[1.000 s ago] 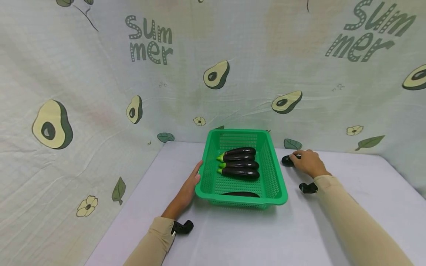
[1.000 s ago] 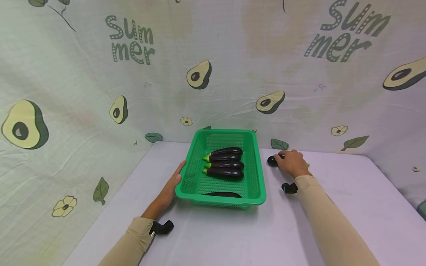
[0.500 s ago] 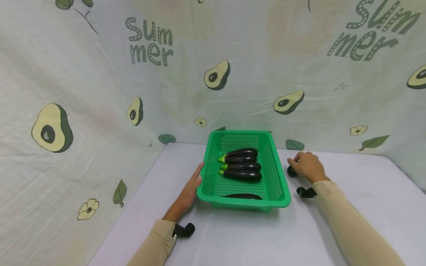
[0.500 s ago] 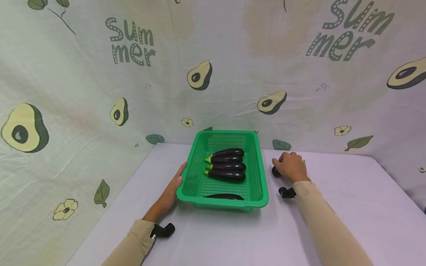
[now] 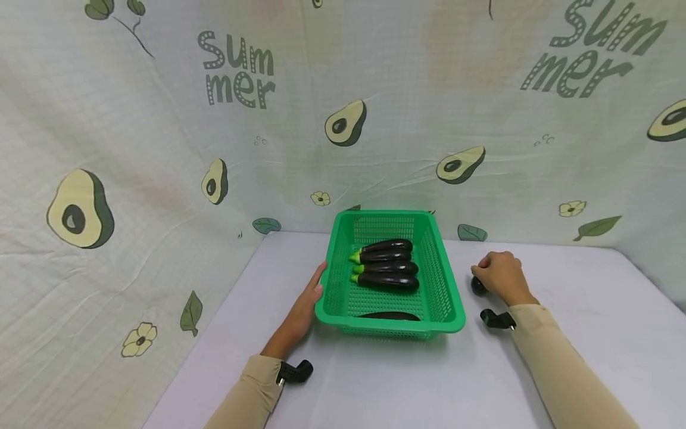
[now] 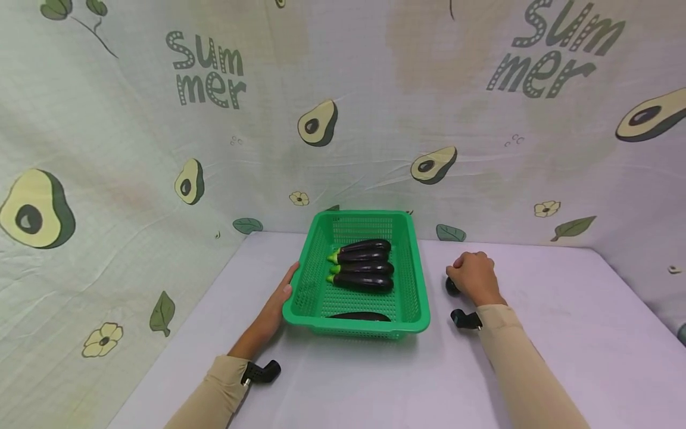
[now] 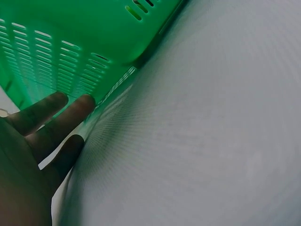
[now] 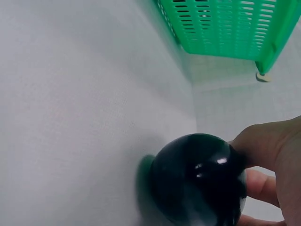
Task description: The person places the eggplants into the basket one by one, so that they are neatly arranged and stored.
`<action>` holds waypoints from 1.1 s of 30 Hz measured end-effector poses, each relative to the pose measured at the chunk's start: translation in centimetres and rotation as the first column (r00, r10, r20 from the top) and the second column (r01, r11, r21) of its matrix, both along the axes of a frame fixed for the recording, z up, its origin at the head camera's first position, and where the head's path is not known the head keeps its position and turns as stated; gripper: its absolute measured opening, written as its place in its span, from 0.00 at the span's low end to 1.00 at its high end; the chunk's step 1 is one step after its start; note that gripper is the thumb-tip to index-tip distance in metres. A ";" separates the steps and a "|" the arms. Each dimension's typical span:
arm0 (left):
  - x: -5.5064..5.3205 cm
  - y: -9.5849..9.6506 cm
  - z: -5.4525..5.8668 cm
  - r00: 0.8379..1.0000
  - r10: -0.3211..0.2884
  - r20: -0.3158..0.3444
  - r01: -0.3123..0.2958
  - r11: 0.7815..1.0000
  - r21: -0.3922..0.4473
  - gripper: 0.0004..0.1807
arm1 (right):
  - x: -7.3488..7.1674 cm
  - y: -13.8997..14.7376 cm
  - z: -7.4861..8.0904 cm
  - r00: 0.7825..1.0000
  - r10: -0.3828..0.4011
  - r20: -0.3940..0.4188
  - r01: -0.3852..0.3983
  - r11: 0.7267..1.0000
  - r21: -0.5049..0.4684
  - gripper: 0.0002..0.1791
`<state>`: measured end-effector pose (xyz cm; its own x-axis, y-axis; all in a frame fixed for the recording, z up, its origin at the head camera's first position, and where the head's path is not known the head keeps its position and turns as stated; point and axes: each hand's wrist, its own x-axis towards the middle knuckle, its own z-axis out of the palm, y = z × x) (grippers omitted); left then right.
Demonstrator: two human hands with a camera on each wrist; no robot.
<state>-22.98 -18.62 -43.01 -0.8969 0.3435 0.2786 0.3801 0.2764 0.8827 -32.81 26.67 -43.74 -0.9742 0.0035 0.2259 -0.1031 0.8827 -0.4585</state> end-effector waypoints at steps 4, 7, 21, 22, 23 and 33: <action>-0.7 -0.1 -1.4 1.000 0.017 0.005 -0.017 1.000 0.015 0.30 | 0.8 0.1 -0.2 0.998 -0.046 0.049 0.049 0.997 -0.066 0.24; -1.6 -0.2 -2.9 1.000 0.023 -0.009 -0.023 1.000 0.021 0.30 | 1.6 0.3 -0.4 0.990 -0.097 0.097 0.106 0.990 -0.088 0.28; -2.1 -1.0 -3.6 0.998 0.054 -0.041 -0.054 0.998 0.013 0.30 | 2.5 1.1 0.8 0.973 -0.108 0.204 0.130 0.987 -0.097 0.34; -2.2 -1.0 -3.6 0.998 0.053 -0.041 -0.052 0.999 0.012 0.30 | 2.6 1.4 1.0 0.972 -0.104 0.211 0.132 0.984 -0.122 0.34; -2.3 -0.9 -3.6 0.998 0.049 -0.040 -0.049 0.999 0.015 0.30 | 2.5 1.7 1.0 0.972 -0.100 0.213 0.133 0.980 -0.147 0.34; -2.2 -0.4 -3.9 0.998 0.061 -0.022 -0.061 0.998 0.011 0.30 | 2.9 2.4 1.6 0.985 0.013 0.175 0.061 0.908 -0.414 0.36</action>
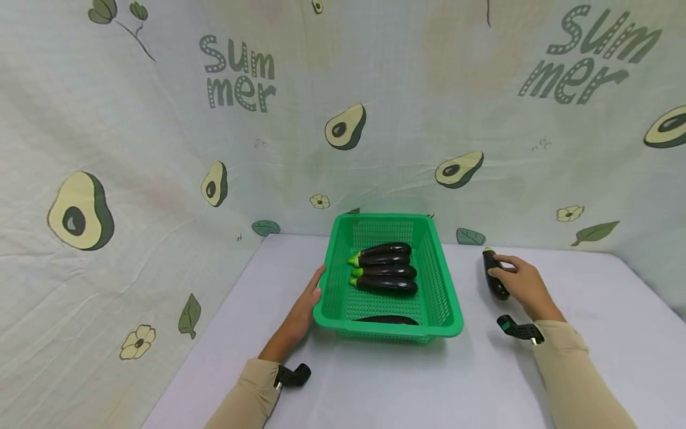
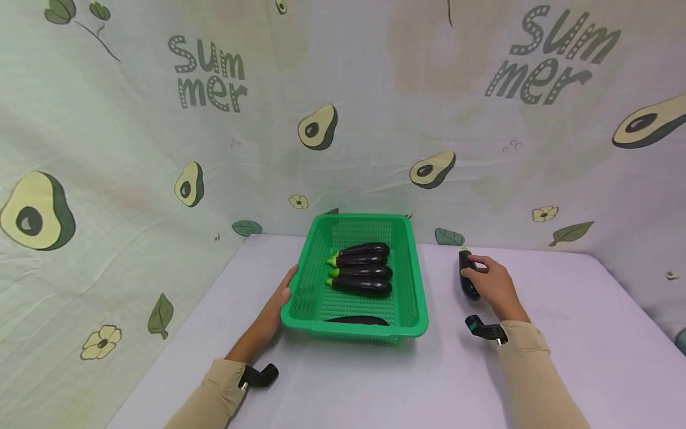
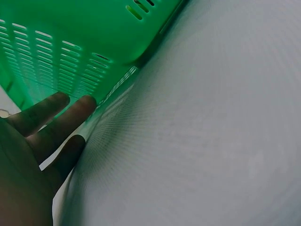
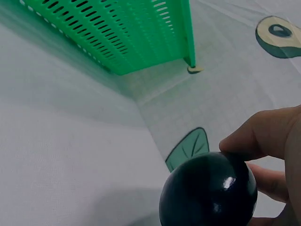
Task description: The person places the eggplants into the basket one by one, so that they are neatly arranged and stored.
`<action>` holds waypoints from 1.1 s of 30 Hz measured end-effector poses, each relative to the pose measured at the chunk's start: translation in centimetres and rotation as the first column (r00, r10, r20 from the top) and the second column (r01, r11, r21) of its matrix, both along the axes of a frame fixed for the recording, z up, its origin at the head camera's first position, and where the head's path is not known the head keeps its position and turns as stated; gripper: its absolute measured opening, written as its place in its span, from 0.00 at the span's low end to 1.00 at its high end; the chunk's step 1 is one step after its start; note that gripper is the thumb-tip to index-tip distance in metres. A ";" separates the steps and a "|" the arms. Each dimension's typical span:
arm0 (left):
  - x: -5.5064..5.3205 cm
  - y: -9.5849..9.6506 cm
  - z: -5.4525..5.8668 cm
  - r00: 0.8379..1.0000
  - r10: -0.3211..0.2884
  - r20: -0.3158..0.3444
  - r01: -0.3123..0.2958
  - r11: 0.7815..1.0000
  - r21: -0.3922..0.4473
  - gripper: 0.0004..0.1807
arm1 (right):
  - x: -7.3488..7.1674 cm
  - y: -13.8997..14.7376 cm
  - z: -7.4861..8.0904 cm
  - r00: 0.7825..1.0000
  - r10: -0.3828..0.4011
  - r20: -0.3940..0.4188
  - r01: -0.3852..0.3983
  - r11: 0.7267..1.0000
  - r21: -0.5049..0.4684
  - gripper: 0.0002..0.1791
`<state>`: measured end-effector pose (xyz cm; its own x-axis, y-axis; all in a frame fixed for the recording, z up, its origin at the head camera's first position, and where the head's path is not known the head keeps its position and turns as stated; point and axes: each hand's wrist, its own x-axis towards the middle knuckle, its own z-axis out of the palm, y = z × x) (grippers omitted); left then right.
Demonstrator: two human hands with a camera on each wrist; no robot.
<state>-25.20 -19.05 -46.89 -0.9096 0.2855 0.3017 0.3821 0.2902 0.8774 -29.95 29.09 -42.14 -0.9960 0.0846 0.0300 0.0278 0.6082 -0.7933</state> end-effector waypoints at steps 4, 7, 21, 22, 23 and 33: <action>0.0 -0.2 -0.2 1.000 0.006 -0.009 -0.006 1.000 0.013 0.30 | -0.1 -0.3 0.4 1.000 0.012 -0.004 -0.012 0.998 -0.057 0.37; 0.0 -0.3 -0.2 1.000 0.001 -0.010 -0.001 1.000 0.017 0.30 | -0.1 -0.5 0.6 1.000 0.016 0.014 -0.015 0.996 -0.090 0.38; 1.8 0.2 2.7 0.999 -0.040 0.024 0.040 0.999 0.014 0.30 | 0.3 -0.8 1.1 0.996 0.079 0.034 -0.066 0.957 -0.283 0.37; 1.4 0.1 2.1 0.999 -0.041 0.022 0.041 0.999 0.024 0.30 | 0.3 -0.8 1.1 0.995 0.087 0.039 -0.072 0.953 -0.293 0.37; 1.1 0.0 1.6 0.999 -0.040 0.018 0.040 0.999 0.026 0.30 | 0.4 -0.8 1.2 0.994 0.097 0.043 -0.079 0.949 -0.306 0.37; 0.0 -0.3 -0.5 1.000 -0.018 -0.014 0.018 1.000 0.019 0.30 | 0.9 -1.9 2.3 0.985 0.166 0.055 -0.137 0.926 -0.352 0.38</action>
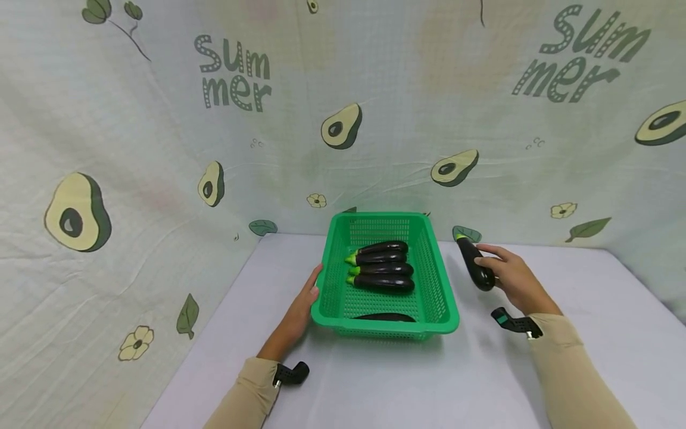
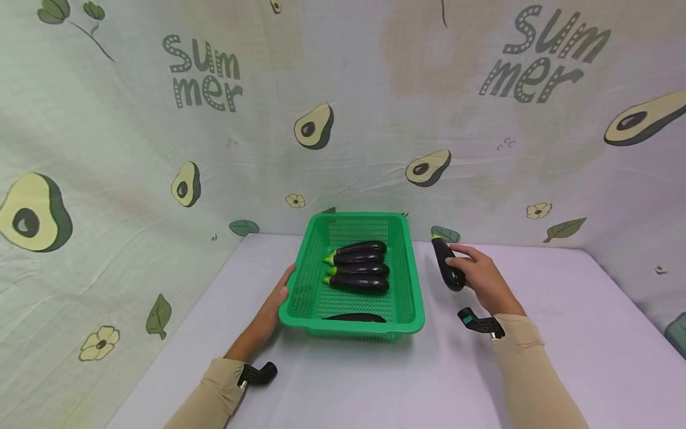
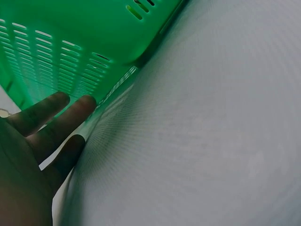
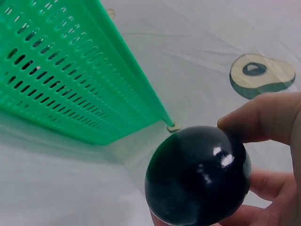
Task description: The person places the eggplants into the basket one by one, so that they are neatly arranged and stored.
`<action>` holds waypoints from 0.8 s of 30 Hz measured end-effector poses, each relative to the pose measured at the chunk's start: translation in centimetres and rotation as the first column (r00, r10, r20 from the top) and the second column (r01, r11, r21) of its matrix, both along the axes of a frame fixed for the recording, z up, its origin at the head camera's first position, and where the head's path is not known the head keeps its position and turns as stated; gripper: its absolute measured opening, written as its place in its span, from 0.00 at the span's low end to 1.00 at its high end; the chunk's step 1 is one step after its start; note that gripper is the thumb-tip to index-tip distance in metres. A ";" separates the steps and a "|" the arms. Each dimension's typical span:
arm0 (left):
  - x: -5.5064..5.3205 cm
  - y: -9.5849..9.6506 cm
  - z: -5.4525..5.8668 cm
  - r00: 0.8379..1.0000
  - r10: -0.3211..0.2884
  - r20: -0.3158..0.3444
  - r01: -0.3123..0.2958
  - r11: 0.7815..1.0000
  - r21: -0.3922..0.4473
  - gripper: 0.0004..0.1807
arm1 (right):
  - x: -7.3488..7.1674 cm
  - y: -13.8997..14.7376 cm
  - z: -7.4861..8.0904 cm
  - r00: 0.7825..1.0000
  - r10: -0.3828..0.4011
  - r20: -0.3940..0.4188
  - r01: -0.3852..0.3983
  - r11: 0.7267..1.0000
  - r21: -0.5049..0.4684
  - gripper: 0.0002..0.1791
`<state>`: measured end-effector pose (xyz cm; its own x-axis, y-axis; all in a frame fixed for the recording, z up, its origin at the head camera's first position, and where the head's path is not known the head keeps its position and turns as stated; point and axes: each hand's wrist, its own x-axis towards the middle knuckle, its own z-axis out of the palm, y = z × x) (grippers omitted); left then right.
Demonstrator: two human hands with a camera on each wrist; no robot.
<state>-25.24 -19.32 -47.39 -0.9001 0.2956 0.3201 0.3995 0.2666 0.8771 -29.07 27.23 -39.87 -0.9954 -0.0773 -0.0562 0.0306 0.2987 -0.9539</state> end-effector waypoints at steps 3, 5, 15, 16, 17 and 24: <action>0.0 0.1 0.1 1.000 -0.006 0.004 0.006 1.000 -0.002 0.30 | 0.3 -0.5 0.3 1.000 0.026 -0.007 -0.026 1.000 0.004 0.38; 0.1 0.1 0.1 1.000 -0.009 0.007 0.009 1.000 0.002 0.30 | 0.5 -0.8 0.4 0.999 0.033 -0.010 -0.033 0.999 -0.001 0.38; 0.3 0.2 0.4 0.999 -0.021 0.028 0.020 0.999 0.036 0.30 | 0.9 -1.8 0.8 0.997 0.059 -0.045 -0.061 0.998 -0.036 0.37; 0.3 0.2 0.5 0.999 -0.024 0.029 0.023 0.999 0.036 0.30 | 1.0 -1.8 0.8 0.997 0.064 -0.048 -0.066 0.997 -0.033 0.37; 0.3 0.2 0.5 0.999 -0.024 0.028 0.023 0.999 0.036 0.30 | 1.0 -1.9 0.9 0.996 0.068 -0.054 -0.069 0.997 -0.025 0.37; 0.2 0.2 0.4 1.000 -0.004 0.013 0.004 1.000 0.024 0.30 | 0.9 -2.6 1.4 0.993 0.083 -0.090 -0.087 0.995 -0.050 0.37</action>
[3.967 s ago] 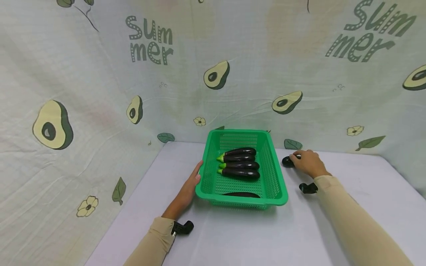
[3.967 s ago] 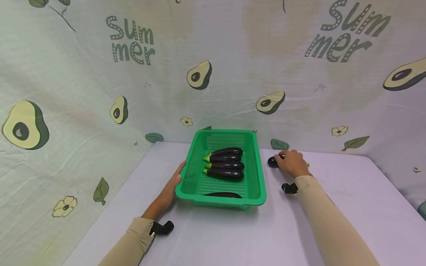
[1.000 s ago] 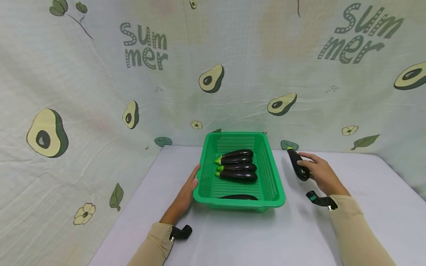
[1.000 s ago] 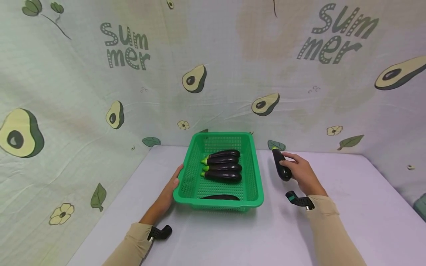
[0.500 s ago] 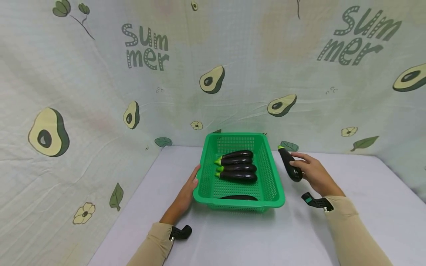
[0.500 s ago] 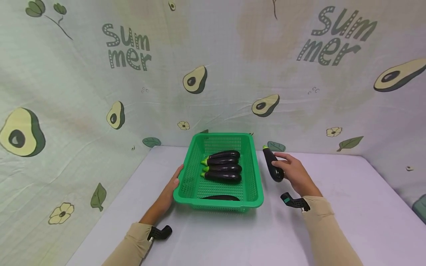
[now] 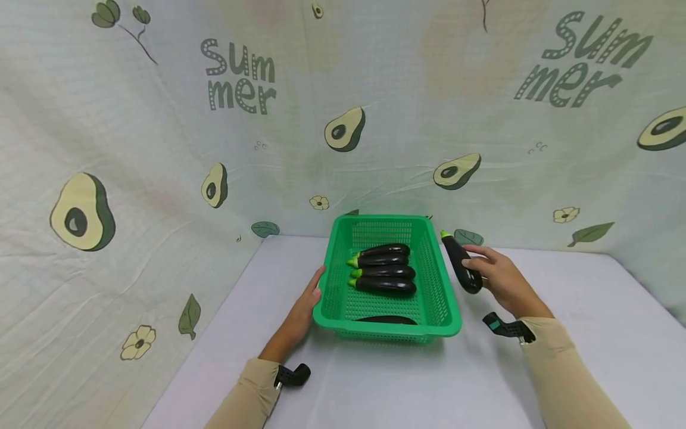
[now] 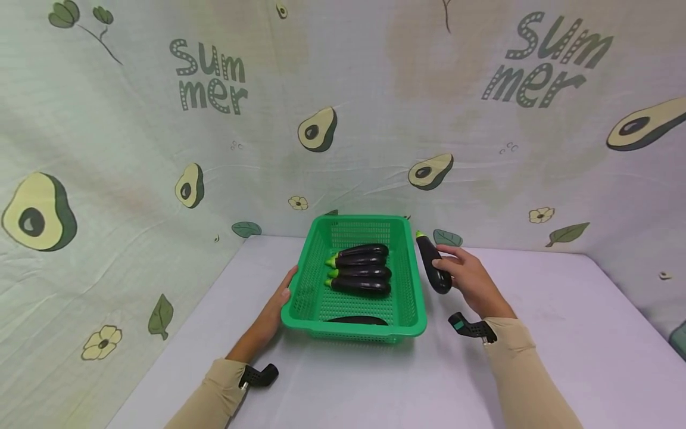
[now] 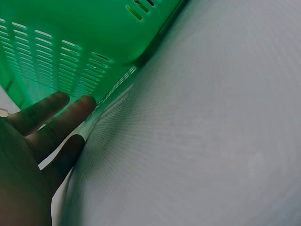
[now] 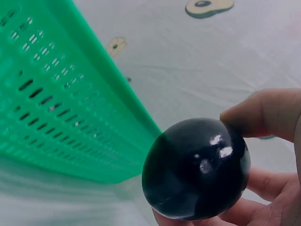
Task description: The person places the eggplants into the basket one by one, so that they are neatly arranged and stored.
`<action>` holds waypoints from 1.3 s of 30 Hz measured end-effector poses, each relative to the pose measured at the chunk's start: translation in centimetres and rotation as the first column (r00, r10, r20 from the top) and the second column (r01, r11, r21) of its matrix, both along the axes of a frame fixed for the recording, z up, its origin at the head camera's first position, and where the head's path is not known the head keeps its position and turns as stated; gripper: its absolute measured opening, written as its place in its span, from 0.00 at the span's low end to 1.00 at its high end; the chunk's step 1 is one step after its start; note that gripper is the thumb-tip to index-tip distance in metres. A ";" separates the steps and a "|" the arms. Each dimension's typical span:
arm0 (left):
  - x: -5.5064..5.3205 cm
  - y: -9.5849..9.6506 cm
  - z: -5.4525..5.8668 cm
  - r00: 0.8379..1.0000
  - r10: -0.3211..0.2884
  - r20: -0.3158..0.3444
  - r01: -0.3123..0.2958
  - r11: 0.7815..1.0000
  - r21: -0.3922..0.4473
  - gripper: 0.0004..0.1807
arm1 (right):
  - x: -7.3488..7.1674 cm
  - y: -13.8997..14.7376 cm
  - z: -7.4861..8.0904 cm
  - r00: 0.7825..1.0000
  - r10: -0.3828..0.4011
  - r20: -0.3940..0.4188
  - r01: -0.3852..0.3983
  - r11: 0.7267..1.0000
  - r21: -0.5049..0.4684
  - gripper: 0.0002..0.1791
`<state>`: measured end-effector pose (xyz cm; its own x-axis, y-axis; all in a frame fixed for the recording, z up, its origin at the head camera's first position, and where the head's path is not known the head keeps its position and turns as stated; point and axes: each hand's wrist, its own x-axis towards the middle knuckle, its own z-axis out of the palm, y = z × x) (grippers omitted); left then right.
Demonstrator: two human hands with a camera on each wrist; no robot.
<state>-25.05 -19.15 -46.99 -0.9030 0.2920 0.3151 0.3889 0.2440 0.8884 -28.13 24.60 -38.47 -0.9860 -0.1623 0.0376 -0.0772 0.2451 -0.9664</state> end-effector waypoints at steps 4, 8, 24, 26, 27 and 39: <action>0.1 0.0 0.0 1.000 0.001 0.004 -0.001 1.000 -0.003 0.30 | 0.2 -0.6 0.4 0.999 0.029 -0.014 -0.030 0.998 -0.048 0.38; 0.3 0.1 0.4 1.000 -0.003 0.016 0.003 1.000 -0.023 0.30 | 0.4 -1.1 0.8 0.998 0.062 -0.024 -0.064 0.996 -0.068 0.39; 0.3 0.3 0.6 1.000 0.008 0.021 -0.008 1.000 -0.025 0.30 | 0.2 -3.0 2.1 0.986 0.164 -0.034 -0.167 0.981 -0.104 0.35; 0.0 0.2 0.2 1.000 0.002 0.006 -0.002 1.000 -0.016 0.30 | 0.1 -3.3 2.0 0.984 0.173 -0.033 -0.175 0.979 -0.105 0.35; 0.1 0.2 0.4 1.000 -0.006 0.012 0.007 1.000 -0.015 0.30 | 0.0 -3.3 2.0 0.983 0.180 -0.033 -0.183 0.978 -0.105 0.34; 2.3 0.5 4.0 0.999 -0.034 0.038 0.036 0.996 -0.076 0.30 | -1.0 -4.4 2.9 0.951 0.308 -0.031 -0.309 0.951 -0.010 0.32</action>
